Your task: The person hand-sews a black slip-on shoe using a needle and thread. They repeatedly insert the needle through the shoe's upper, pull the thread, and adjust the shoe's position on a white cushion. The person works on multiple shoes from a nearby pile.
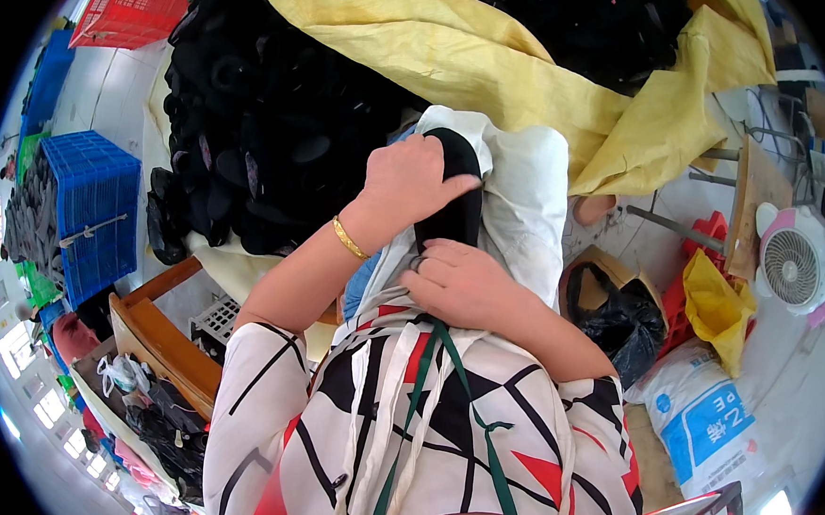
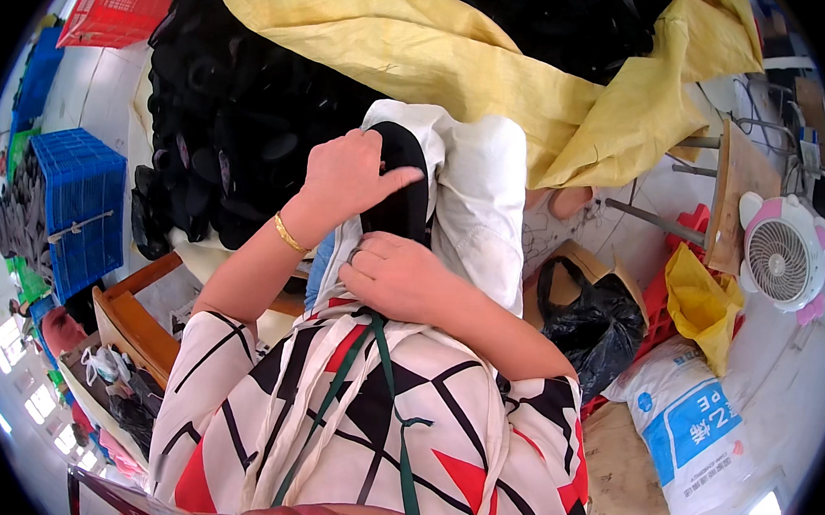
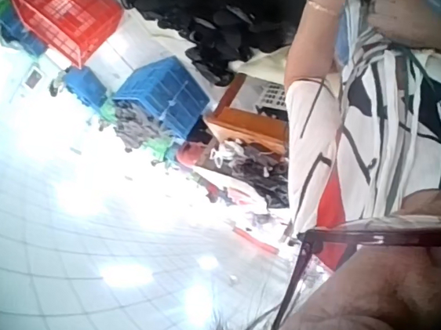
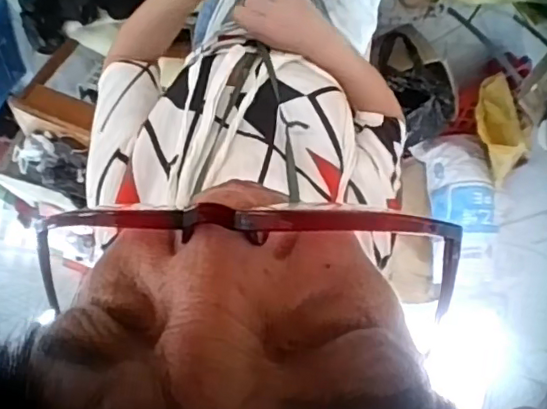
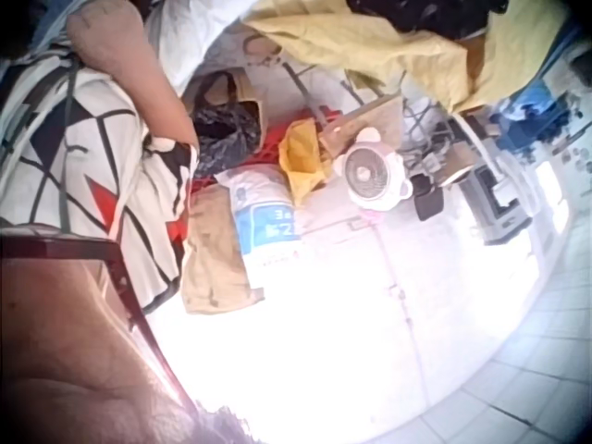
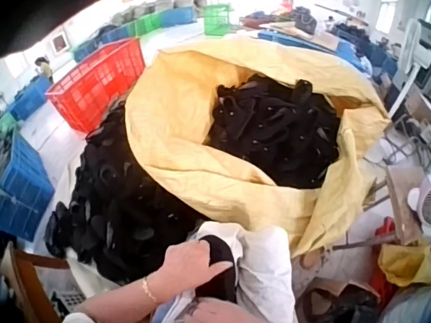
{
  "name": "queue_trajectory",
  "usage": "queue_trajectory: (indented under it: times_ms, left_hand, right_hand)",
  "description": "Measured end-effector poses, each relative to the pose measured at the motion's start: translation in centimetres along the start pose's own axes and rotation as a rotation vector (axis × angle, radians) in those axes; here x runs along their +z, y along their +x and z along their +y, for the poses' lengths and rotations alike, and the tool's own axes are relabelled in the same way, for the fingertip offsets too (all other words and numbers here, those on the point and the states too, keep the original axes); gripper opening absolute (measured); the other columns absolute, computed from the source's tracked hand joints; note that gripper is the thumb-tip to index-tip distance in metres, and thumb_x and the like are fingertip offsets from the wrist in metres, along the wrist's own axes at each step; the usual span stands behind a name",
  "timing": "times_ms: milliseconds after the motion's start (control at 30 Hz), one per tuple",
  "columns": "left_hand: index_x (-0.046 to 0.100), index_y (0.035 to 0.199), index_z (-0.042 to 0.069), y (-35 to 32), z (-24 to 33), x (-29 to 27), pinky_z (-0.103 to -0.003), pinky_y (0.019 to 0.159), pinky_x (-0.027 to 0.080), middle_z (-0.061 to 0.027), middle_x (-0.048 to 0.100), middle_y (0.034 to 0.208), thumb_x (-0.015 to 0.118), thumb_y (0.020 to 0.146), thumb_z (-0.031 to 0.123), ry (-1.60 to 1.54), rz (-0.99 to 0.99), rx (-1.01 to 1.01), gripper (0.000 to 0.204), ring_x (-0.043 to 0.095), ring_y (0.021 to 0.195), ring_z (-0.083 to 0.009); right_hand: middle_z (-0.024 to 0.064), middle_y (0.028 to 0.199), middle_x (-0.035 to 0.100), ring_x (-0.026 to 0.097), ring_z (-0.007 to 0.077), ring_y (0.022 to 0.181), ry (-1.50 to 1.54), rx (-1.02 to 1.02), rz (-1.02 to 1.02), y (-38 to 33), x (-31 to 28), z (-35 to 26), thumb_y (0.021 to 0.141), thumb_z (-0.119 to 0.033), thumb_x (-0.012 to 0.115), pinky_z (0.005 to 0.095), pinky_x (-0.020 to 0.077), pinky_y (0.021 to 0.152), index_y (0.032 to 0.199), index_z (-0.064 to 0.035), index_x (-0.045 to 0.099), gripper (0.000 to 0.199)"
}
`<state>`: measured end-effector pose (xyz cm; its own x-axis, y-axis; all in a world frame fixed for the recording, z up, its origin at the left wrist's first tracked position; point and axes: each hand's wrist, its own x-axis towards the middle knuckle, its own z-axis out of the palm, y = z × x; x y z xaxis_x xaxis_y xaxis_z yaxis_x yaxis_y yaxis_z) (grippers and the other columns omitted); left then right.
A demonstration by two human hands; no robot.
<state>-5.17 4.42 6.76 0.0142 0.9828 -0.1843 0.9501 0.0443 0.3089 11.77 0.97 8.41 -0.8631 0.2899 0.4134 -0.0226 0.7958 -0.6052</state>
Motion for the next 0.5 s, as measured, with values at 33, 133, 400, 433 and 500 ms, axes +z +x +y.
queue_trajectory:
  times_ms: [33, 133, 400, 433, 500]
  left_hand:
    - [0.063, 0.084, 0.002, 0.1, 0.1, 0.3, -0.038, 0.059, 0.053, -0.0124, 0.064, 0.081, 0.071, 0.082, 0.048, -0.007, 0.047, 0.000, 0.047, 0.065, 0.069, -0.0311]
    - [0.063, 0.082, 0.003, 0.1, -0.2, 1.2, -0.039, 0.058, 0.052, -0.0133, 0.061, 0.077, 0.071, 0.083, 0.034, -0.084, 0.200, 0.025, 0.033, 0.064, 0.068, -0.0336]
    - [0.067, 0.084, -0.003, -0.1, -2.0, 1.4, -0.029, 0.059, 0.052, -0.0095, 0.064, 0.068, 0.070, 0.082, 0.016, -0.771, 0.050, -0.291, 0.019, 0.061, 0.060, -0.0176]
    - [0.067, 0.083, -0.003, -0.2, -1.9, 1.4, -0.027, 0.057, 0.052, -0.0071, 0.064, 0.067, 0.070, 0.082, 0.014, -0.895, 0.018, -0.376, 0.018, 0.060, 0.058, -0.0138]
    - [0.066, 0.082, -0.003, -0.3, -1.9, 1.6, -0.024, 0.055, 0.051, -0.0035, 0.064, 0.066, 0.071, 0.083, 0.013, -1.040, -0.007, -0.462, 0.017, 0.059, 0.058, -0.0084]
  right_hand:
    - [0.0081, 0.079, 0.057, 0.062, 0.0274, 0.082, 0.007, 0.113, -0.032, -0.2, -1.0, -0.2, 0.075, -0.009, 0.065, 0.0375, 0.0539, 0.082, 0.091, -0.0048, 0.060, 0.017]
    - [0.0087, 0.086, 0.066, 0.068, 0.0237, 0.083, 0.177, 0.508, 0.026, -1.2, -2.8, -0.3, 0.084, -0.004, 0.067, 0.0327, 0.0557, 0.081, 0.103, -0.0049, 0.063, 0.019]
    - [0.0096, 0.074, 0.066, 0.066, 0.0200, 0.066, 0.700, 1.069, 0.331, -1.7, -0.8, 4.4, 0.096, -0.012, 0.061, 0.0319, 0.0530, 0.062, 0.099, -0.0024, 0.061, 0.010]
    - [0.0123, 0.073, 0.067, 0.066, 0.0254, 0.065, 0.598, 1.044, 0.300, -1.7, -0.2, 5.0, 0.095, -0.013, 0.061, 0.0358, 0.0530, 0.061, 0.097, -0.0035, 0.061, 0.009]
    - [0.0164, 0.071, 0.066, 0.066, 0.0334, 0.064, 0.446, 0.997, 0.266, -1.5, 0.2, 5.7, 0.092, -0.014, 0.060, 0.0421, 0.0525, 0.061, 0.095, -0.0049, 0.061, 0.009]
